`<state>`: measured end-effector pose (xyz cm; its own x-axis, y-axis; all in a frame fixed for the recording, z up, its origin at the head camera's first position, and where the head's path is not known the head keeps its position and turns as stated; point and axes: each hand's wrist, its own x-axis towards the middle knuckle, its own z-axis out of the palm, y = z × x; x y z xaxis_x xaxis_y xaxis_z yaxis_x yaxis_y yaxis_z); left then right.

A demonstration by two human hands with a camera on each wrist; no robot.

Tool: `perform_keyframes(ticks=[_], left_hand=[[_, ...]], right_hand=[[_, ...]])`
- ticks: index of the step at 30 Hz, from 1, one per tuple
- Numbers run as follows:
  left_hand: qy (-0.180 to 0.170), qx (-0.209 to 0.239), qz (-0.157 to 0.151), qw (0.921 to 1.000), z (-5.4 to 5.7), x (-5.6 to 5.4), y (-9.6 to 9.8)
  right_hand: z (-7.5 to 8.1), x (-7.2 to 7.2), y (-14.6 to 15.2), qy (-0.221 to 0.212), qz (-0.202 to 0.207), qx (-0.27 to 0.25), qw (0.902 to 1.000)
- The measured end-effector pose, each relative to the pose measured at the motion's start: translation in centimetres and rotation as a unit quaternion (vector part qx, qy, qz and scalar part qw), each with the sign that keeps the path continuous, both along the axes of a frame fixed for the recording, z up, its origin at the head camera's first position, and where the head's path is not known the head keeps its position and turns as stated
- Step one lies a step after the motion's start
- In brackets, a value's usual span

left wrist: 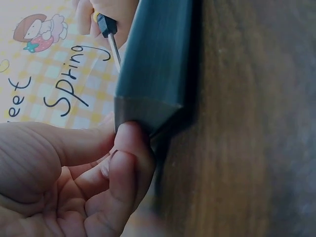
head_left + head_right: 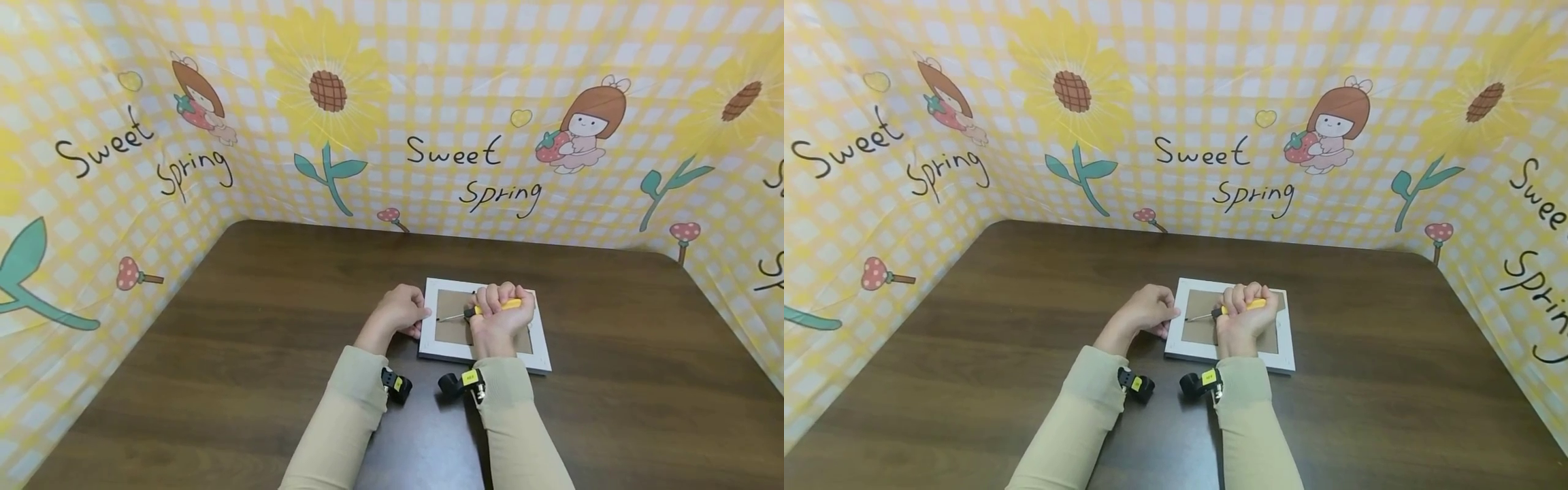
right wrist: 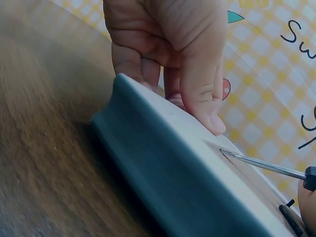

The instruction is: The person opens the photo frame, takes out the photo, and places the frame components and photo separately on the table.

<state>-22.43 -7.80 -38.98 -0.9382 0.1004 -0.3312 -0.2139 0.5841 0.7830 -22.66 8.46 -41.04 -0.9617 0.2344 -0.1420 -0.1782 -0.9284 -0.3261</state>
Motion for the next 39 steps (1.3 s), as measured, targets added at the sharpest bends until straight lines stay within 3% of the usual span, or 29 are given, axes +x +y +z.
perform_keyframes(ticks=[9, 16, 19, 26, 30, 35, 39], left_hand=[[0.002, -0.013, 0.003, 0.9999, 0.0, 0.0, -0.2], [0.023, -0.056, -0.017, 0.9980, 0.5, 0.1, 0.1], [0.020, -0.053, -0.018, 0.9982, 0.5, 0.2, 0.1], [0.018, -0.041, -0.014, 0.9989, 0.2, 0.3, -0.1], [0.018, -0.032, -0.015, 0.9992, 0.1, 0.2, -0.2], [0.012, -0.017, -0.016, 0.9996, 0.0, 0.2, -0.3], [0.009, 0.003, -0.017, 0.9998, 0.0, 0.0, -0.3]], right_hand=[[0.2, -0.1, -0.4, -0.006, 0.007, 0.000, 1.0000], [0.5, -0.4, -0.4, 0.017, 0.021, 0.064, 0.9976], [0.5, -0.4, -0.2, 0.024, 0.034, 0.085, 0.9955], [0.0, -0.3, -0.1, 0.083, 0.080, 0.119, 0.9861], [-0.2, -0.3, -0.2, 0.110, 0.101, 0.106, 0.9831], [0.1, -0.1, -0.6, 0.089, 0.078, 0.048, 0.9917], [0.8, -0.2, -1.1, 0.082, 0.042, 0.053, 0.9943]])
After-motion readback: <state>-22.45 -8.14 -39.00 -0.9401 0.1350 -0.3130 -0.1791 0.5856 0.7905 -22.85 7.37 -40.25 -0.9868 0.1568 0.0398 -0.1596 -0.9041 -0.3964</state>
